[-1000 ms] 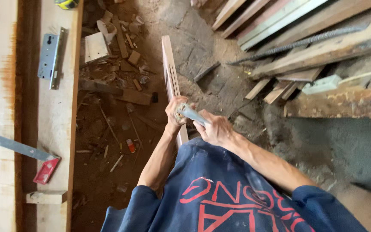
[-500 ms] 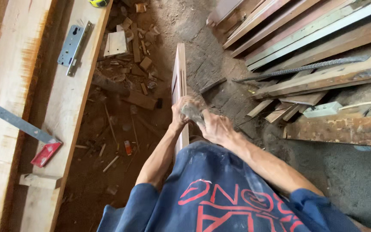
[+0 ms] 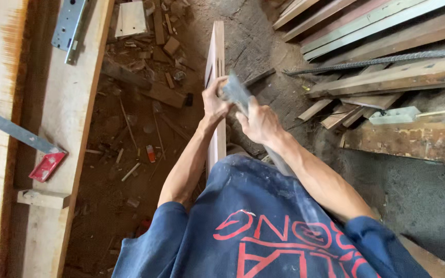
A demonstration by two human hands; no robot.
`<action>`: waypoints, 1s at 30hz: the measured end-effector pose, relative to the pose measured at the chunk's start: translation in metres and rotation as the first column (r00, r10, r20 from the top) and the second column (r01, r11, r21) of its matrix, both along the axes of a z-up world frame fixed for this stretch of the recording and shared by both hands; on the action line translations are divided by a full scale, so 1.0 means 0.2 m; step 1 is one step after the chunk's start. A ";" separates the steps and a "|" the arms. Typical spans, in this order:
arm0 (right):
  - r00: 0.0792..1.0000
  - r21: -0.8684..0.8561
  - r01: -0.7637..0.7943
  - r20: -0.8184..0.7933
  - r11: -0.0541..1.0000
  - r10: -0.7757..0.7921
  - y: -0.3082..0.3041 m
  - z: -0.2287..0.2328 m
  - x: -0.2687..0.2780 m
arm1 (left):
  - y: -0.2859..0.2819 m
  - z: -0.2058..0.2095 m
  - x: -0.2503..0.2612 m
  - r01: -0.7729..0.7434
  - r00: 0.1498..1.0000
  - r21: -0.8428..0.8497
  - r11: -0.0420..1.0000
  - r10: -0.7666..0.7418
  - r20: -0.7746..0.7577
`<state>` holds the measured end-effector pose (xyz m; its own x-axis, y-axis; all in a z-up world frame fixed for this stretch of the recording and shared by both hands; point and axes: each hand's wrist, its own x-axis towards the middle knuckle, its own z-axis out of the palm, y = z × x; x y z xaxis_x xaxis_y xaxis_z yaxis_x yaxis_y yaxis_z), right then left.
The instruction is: The person uses a small axe to repeatedly strike a wooden mallet held against a long plank, chipping away material along a marked line. The plank remains stationary on the floor while the person stands and works from above.
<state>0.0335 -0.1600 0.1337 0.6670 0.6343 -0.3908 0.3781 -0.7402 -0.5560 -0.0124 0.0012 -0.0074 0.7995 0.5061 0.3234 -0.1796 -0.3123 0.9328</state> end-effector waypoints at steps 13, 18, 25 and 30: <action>0.937 0.164 0.279 -0.263 0.946 -0.230 -0.04 0.07 0.09 | -0.04 -0.12 0.12 -0.198 0.978 -0.030 0.980 0.195 -0.074; 0.928 0.174 0.281 -0.300 0.944 -0.221 -0.13 0.05 0.10 | 0.14 0.02 0.44 -0.284 0.930 -0.029 0.958 0.268 -0.253; 0.916 0.224 0.331 -0.311 0.917 -0.255 -0.14 0.12 0.17 | 0.15 -0.04 0.49 -0.185 0.957 -0.037 0.982 0.172 -0.233; 0.945 0.279 0.279 -0.249 0.919 -0.212 -0.19 0.17 0.13 | 0.09 -0.08 0.27 -0.080 0.980 0.045 0.996 0.087 -0.181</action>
<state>0.0597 -0.1971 0.1675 0.7415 0.5717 -0.3511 0.0565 -0.5747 -0.8164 0.0413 0.0191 -0.0229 0.8021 0.5642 0.1959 0.0209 -0.3543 0.9349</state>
